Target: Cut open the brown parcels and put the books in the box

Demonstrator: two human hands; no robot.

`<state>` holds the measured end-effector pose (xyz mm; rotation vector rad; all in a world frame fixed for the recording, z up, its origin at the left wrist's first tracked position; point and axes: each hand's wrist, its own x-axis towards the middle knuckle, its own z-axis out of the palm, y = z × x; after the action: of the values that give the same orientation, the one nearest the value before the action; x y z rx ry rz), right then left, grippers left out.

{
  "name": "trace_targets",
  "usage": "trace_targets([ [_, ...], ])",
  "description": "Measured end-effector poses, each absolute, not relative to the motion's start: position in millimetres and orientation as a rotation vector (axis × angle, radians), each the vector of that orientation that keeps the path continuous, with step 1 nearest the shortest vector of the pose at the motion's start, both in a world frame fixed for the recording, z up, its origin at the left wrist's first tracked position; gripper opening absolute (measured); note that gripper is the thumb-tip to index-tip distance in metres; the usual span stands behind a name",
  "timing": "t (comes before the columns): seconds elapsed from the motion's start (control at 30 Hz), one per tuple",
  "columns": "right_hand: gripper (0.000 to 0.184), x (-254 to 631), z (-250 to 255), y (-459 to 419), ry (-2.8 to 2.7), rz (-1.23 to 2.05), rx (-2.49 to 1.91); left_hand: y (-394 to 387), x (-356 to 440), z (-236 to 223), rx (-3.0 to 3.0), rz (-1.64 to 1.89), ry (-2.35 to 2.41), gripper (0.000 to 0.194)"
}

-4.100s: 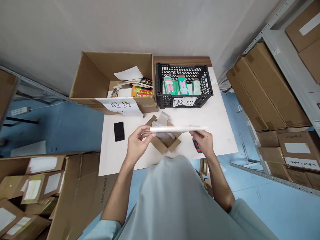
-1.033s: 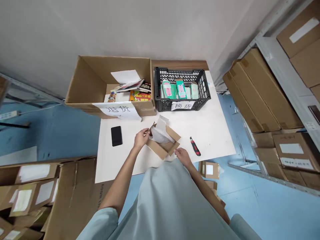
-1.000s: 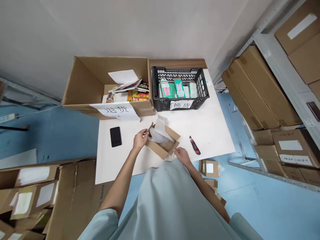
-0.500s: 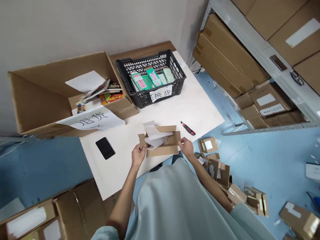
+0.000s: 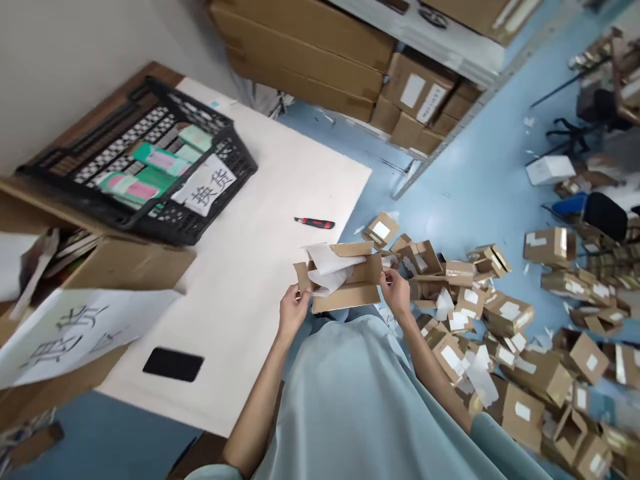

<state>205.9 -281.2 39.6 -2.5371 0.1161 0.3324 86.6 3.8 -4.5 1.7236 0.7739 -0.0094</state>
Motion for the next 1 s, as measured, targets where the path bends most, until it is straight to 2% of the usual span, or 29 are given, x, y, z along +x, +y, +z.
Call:
trace_targets([
  [0.3, 0.036, 193, 41, -412, 0.608, 0.099, -2.409, -106, 199, 24, 1.932, -0.249, 0.324, 0.025],
  [0.7, 0.047, 170, 55, -602, 1.179, -0.236, -2.220, -333, 329, 43, 2.038, -0.529, -0.345, 0.026],
  [0.77, 0.047, 166, 63, -634, 1.243, -0.329, -2.203, -376, 343, 46, 2.003, -0.563, -0.416, 0.029],
  [0.9, 0.048, 159, 81, -694, 1.368, -0.580, -2.180, -457, 348, 64, 1.743, -0.684, -0.443, 0.046],
  [1.0, 0.047, 159, 91, -724, 1.406, -0.785, -2.181, -494, 340, 85, 1.584, -0.726, -0.550, 0.050],
])
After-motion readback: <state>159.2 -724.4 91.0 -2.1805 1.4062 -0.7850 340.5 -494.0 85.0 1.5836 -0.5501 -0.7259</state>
